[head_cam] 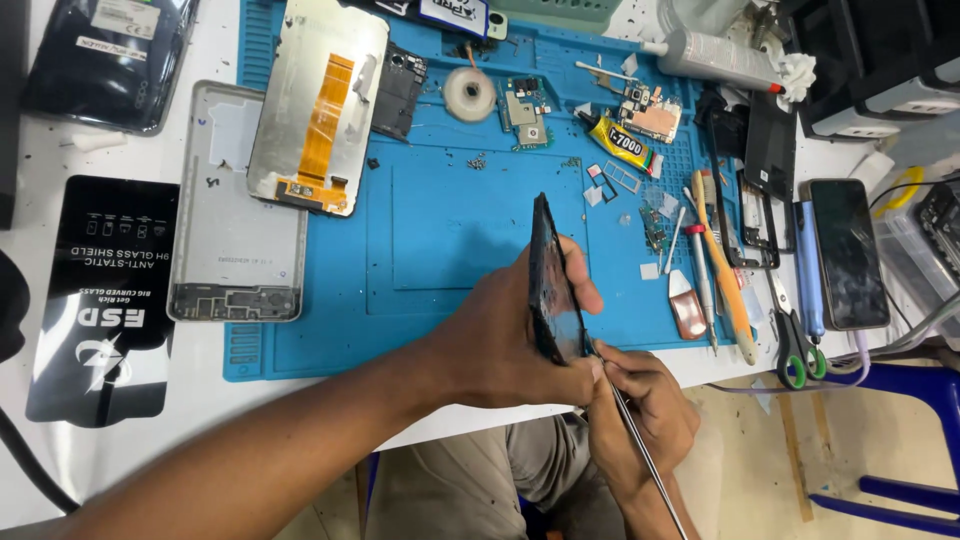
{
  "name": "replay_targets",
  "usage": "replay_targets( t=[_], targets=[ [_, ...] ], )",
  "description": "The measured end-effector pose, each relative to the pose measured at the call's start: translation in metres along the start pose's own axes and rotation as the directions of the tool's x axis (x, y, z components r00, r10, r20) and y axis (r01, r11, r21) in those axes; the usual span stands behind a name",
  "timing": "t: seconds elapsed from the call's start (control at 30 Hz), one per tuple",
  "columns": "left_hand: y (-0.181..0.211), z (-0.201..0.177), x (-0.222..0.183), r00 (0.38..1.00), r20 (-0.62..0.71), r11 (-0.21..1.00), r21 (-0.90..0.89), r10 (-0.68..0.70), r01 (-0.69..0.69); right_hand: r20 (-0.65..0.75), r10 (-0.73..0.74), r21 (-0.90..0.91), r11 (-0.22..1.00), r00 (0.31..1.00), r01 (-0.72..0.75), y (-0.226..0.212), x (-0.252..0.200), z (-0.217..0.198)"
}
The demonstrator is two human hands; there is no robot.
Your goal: Cleaning adhesive residue from a smartphone frame using tweezers
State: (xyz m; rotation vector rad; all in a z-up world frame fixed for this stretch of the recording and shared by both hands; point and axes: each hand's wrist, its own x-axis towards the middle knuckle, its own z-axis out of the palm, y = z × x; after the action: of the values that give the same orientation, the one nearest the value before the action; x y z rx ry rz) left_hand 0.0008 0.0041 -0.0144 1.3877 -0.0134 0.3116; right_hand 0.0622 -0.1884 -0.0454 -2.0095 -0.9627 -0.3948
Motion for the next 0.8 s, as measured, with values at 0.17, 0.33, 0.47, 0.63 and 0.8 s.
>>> replay_targets(
  t=[0.17, 0.33, 0.47, 0.63, 0.8],
  targets=[
    [0.0, 0.002, -0.001, 1.0, -0.013, 0.999, -0.034, -0.001, 0.0, -0.006, -0.018, -0.059, 0.998, 1.0, 0.018, 0.002, -0.002, 0.001],
    [0.005, 0.004, -0.002, 1.0, -0.008, 0.995, -0.091, -0.026, 0.025, -0.005, -0.109, -0.06, 0.992, 0.994, 0.108, 0.001, 0.002, 0.003],
    [0.008, 0.002, 0.0, 1.0, -0.008, 0.996, -0.09, -0.008, 0.007, -0.046, 0.019, 0.054, 0.998, 0.999, -0.017, 0.006, -0.005, 0.002],
    [0.015, 0.002, 0.003, 0.999, -0.019, 0.998, 0.042, -0.044, 0.044, -0.039, 0.23, 0.508, 0.843, 0.973, -0.179, 0.034, -0.011, -0.016],
    [0.019, 0.002, 0.004, 0.995, -0.015, 0.995, 0.017, -0.1, 0.1, 0.234, 0.201, 0.881, 0.369, 0.951, -0.295, 0.039, -0.01, -0.04]
  ],
)
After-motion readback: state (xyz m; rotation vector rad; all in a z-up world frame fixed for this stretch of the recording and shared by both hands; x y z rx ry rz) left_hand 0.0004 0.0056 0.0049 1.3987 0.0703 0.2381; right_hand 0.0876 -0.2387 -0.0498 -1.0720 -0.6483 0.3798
